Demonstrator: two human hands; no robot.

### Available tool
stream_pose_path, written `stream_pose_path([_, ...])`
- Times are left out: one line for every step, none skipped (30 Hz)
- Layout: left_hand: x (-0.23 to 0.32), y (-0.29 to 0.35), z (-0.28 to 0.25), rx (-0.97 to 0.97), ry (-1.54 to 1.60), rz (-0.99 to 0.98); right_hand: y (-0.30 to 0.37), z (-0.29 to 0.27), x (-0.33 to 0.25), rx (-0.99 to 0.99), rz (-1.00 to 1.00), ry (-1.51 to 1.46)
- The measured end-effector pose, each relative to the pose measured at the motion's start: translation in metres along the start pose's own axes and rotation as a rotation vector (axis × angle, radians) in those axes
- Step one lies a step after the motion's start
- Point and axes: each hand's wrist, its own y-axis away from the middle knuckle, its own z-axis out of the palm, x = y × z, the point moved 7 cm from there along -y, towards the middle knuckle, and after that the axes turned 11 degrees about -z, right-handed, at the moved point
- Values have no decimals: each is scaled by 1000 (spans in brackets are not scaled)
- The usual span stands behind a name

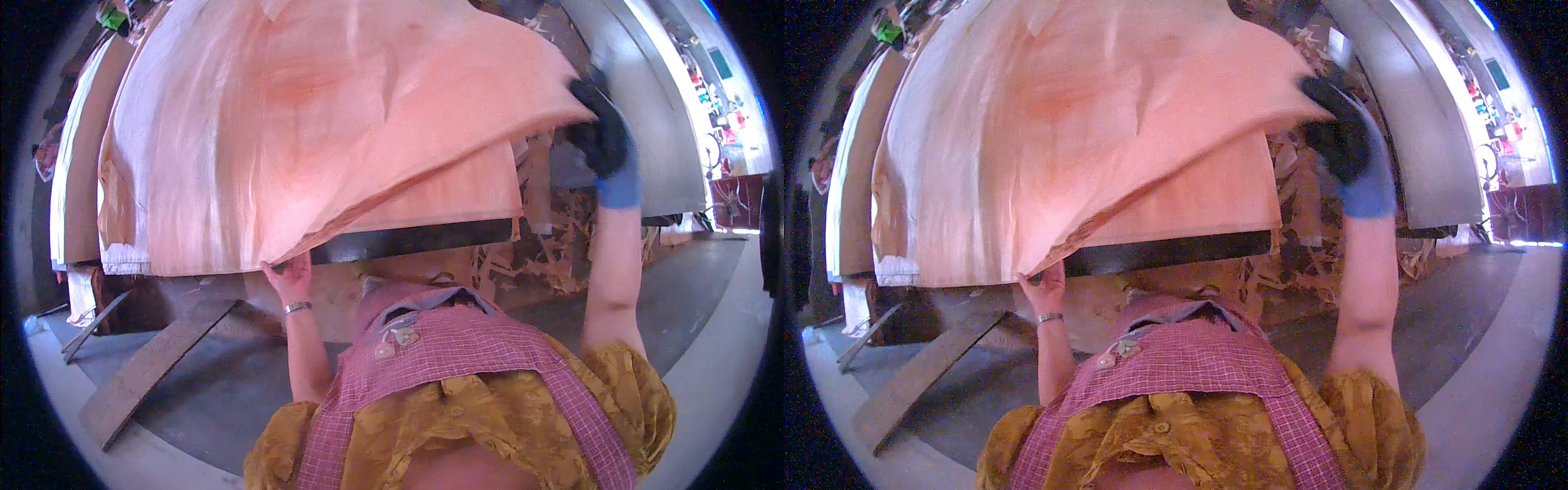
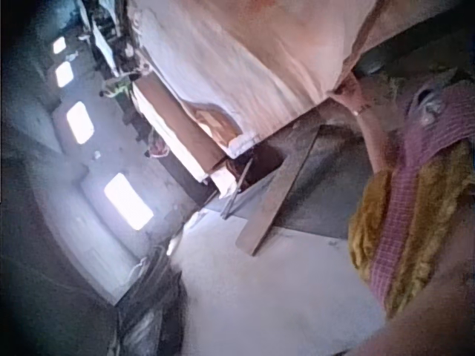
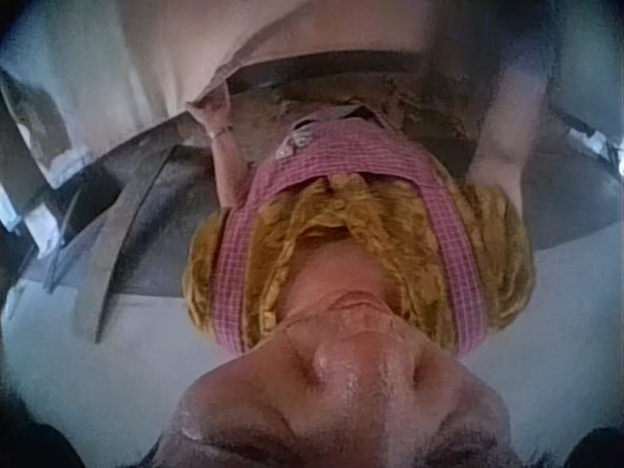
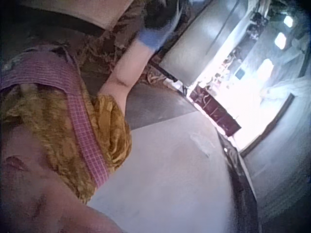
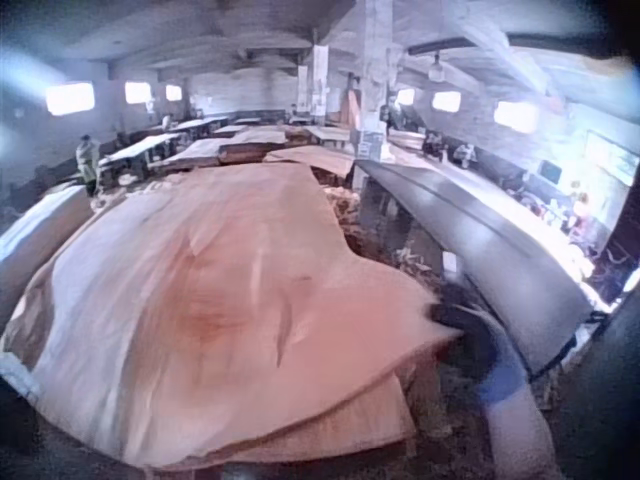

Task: The person applies adhesive strips to tears in large wood veneer sheets using a small blade to trim the tape and smooths the surface by hand.

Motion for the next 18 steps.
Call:
stream_pose_path([27,-8,-4,-52,31,92,10,-31,19,122,89,-140])
stream_pose_path([45,-16,-3,-103,59,169,24,-63,41,252,179,-267])
stream_pose_path([64,-20,-6,-111,48,228,43,-79,55,190,240,-149])
stream_pose_path([88,-26,-11,-110,-4,291,68,-97,74,132,299,-31])
stream_pose_path([107,-35,-13,-101,-92,340,98,-130,118,122,409,101])
stream_pose_path([132,-42,-21,-84,-222,394,121,-150,159,104,519,223])
stream_pose_path([156,-44,-31,-54,-323,450,137,-133,180,112,704,295])
stream_pose_path([167,-45,-37,-19,-404,481,151,-116,194,130,880,375])
stream_pose_path([142,-39,-14,65,-446,486,173,-131,228,133,924,460])
stream_pose_path([112,-24,20,148,-495,485,204,-157,279,137,973,545])
stream_pose_path([119,-27,15,139,-433,447,212,-168,316,49,858,625])
stream_pose_path([131,-36,9,128,-356,407,218,-175,346,-45,732,712])
stream_pose_path([135,-55,4,27,-319,304,215,-196,354,-82,452,902])
stream_pose_path([174,-51,-25,-10,-334,432,198,-130,365,-101,579,780])
stream_pose_path([213,-52,-42,-55,-340,522,199,-96,359,33,650,456])
stream_pose_path([218,-57,-21,-13,-316,503,215,-72,345,233,723,166])
stream_pose_path([254,-76,-48,49,-259,618,213,-98,361,135,588,249])
stream_pose_path([228,-90,2,-13,-167,504,249,-146,367,133,467,397])
